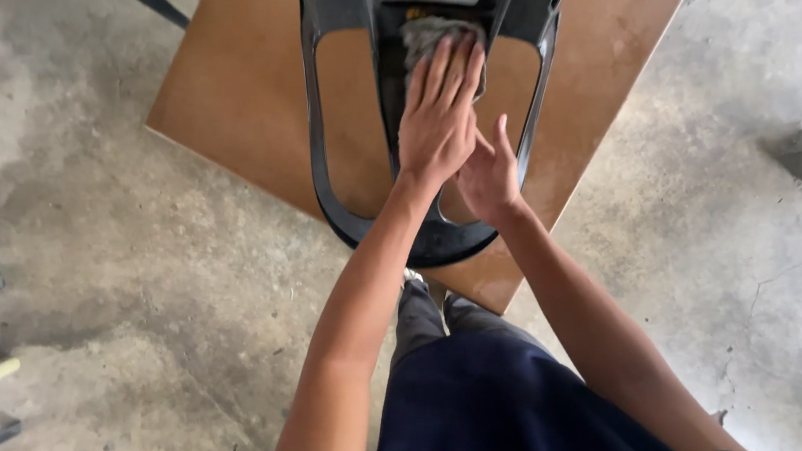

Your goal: The person is cleaning multiple black plastic chairs using a spray cleaner and a cloth on a table.

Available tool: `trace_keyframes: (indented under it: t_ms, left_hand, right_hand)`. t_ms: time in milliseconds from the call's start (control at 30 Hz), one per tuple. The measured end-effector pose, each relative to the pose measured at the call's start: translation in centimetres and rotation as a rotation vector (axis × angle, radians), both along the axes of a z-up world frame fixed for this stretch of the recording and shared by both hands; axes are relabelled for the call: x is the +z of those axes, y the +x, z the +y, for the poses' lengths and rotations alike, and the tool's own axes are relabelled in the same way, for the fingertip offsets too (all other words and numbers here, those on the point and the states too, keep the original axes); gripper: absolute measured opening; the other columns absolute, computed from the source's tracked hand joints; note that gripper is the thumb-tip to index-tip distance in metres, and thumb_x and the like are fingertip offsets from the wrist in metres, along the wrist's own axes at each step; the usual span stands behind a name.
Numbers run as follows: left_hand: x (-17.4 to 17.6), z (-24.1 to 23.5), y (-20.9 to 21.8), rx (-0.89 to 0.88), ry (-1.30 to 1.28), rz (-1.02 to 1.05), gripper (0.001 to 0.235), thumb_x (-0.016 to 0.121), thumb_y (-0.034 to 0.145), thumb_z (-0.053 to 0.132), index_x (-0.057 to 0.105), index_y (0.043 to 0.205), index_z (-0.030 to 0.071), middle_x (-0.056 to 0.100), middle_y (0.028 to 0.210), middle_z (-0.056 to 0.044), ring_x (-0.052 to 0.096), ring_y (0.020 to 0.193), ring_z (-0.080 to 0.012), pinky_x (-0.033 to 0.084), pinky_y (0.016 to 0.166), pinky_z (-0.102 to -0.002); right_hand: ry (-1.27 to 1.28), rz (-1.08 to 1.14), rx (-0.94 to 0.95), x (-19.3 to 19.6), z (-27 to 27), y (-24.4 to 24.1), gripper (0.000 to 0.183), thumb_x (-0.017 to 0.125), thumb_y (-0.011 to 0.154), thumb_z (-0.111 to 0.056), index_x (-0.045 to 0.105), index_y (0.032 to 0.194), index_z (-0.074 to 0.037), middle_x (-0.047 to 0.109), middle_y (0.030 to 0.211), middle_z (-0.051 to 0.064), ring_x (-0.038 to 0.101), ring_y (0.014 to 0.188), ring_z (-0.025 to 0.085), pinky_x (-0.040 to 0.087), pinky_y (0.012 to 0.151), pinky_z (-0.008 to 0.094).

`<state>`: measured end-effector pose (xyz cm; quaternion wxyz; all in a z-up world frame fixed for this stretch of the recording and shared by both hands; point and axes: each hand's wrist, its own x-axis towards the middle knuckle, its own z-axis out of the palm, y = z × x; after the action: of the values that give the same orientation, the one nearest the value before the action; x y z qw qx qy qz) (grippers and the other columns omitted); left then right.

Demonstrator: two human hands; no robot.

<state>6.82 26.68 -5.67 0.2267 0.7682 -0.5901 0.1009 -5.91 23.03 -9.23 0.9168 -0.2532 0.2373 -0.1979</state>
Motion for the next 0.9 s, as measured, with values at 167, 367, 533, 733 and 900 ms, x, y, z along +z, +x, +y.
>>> trace_keyframes:
  t_ms: [167, 367, 533, 733, 900]
  left_hand:
    - [-0.5, -1.0, 1.3, -0.122, 0.058, -0.031, 0.067, 0.053, 0.102, 0.019, 0.031, 0.164, 0.008, 0.031, 0.17, -0.007, 0.02, 0.16, -0.0258, 0.019, 0.133, -0.046]
    - [-8.1, 5.8, -2.4, 0.064, 0.045, -0.007, 0.064, 0.054, 0.103, 0.017, 0.035, 0.164, 0.014, 0.035, 0.168, -0.004, 0.026, 0.159, -0.027, 0.023, 0.132, -0.047]
    - [-14.0, 10.0, -7.1, 0.192, 0.133, -0.01, 0.065, 0.057, 0.1, 0.013, 0.037, 0.162, 0.012, 0.039, 0.163, -0.009, 0.035, 0.154, -0.0331, 0.026, 0.13, -0.053]
    - [-4.7, 4.2, -0.8, 0.119, 0.023, 0.143, 0.068, 0.052, 0.1, 0.015, 0.028, 0.164, 0.011, 0.028, 0.17, -0.007, 0.022, 0.16, -0.0286, 0.022, 0.132, -0.052]
    - [-9.6, 8.2, -3.0, 0.08, 0.072, 0.131, 0.063, 0.052, 0.106, 0.01, 0.031, 0.166, 0.009, 0.026, 0.173, -0.008, 0.021, 0.162, -0.0291, 0.021, 0.134, -0.053]
  right_hand:
    - [-0.086, 0.006, -0.005, -1.1, -0.6, -0.2, 0.088, 0.022, 0.101, -0.071, 0.026, 0.166, -0.011, 0.041, 0.164, 0.004, 0.044, 0.143, 0.021, 0.028, 0.119, 0.037]
    - [-0.094, -0.024, 0.027, -1.9, -0.8, -1.5, 0.075, 0.028, 0.107, -0.069, 0.051, 0.146, -0.008, 0.058, 0.142, 0.006, 0.053, 0.127, 0.022, 0.036, 0.112, 0.038]
    - [-0.092, -0.05, 0.047, -4.2, 0.8, -1.8, 0.074, 0.03, 0.114, -0.068, 0.053, 0.147, -0.006, 0.059, 0.138, 0.008, 0.052, 0.124, 0.023, 0.036, 0.11, 0.038]
    - [-0.087, 0.095, 0.062, -2.8, 2.0, -1.0, 0.077, 0.031, 0.101, -0.068, 0.047, 0.153, -0.012, 0.053, 0.151, 0.002, 0.048, 0.139, 0.018, 0.034, 0.117, 0.034]
    - [-0.146, -0.001, 0.165, -6.1, 1.0, -2.9, 0.09, 0.03, 0.108, -0.073, 0.044, 0.158, 0.0, 0.055, 0.148, 0.013, 0.052, 0.127, 0.025, 0.037, 0.113, 0.041]
